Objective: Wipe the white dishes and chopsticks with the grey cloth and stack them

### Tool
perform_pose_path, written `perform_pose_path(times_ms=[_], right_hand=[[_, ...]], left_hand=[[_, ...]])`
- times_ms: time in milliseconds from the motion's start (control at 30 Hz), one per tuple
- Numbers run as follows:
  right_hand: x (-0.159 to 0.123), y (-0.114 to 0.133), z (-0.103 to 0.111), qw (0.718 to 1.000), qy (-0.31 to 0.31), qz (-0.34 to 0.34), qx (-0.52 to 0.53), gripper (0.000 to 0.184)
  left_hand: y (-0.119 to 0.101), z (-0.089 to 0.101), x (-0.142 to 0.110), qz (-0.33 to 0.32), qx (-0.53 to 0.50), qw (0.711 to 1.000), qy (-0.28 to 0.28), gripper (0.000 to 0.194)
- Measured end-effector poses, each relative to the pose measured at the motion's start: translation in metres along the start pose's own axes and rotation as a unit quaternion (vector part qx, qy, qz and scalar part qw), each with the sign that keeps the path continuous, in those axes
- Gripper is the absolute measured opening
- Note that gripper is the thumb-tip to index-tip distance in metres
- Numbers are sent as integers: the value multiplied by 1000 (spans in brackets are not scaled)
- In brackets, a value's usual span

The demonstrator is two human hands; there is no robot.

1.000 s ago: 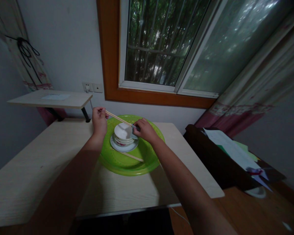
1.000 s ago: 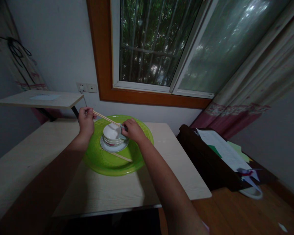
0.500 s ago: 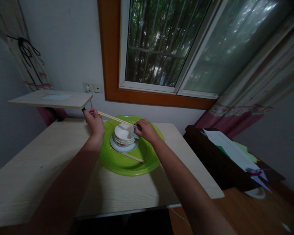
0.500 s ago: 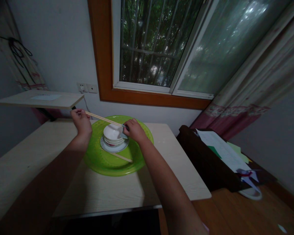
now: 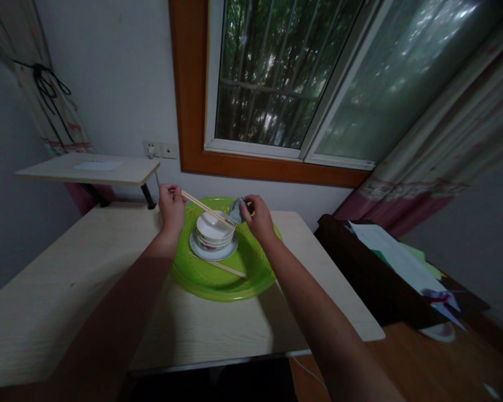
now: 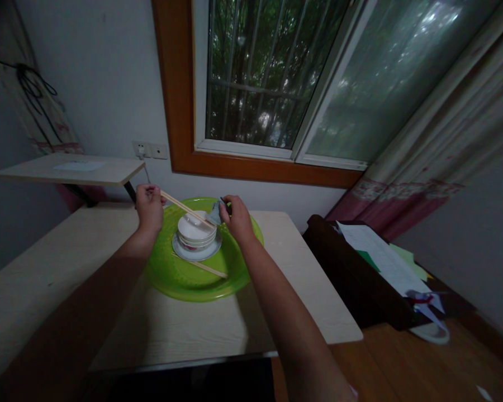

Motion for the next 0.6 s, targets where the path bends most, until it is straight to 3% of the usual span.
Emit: perform_pose_path(times_ms=[100,267,367,600], right_hand=[[-1,4,-3,999,21,14,40,23],[-2,10,-7,993,86,37,75,16],[-3,11,-9,988,121,53,81,9],[-4,8,-10,989,133,47,53,11]], left_hand=[[-7,-6,-5,4,-7,999,52,9],[-16,-10,-9,13,-37,996,80,10],[-16,-8,-9,17,-47,996,74,13],[-10,-3,-4,11,-46,999,20,11]])
Point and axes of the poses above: each hand's wrist, its own x-axis towards the middle knuckle, its own z-axis out of the back of the hand, y = z × x, the point moved 3 cm from there along x, towards the middle knuckle, and after that the axes turned 2 degrees about z, right-handed, at the moved point
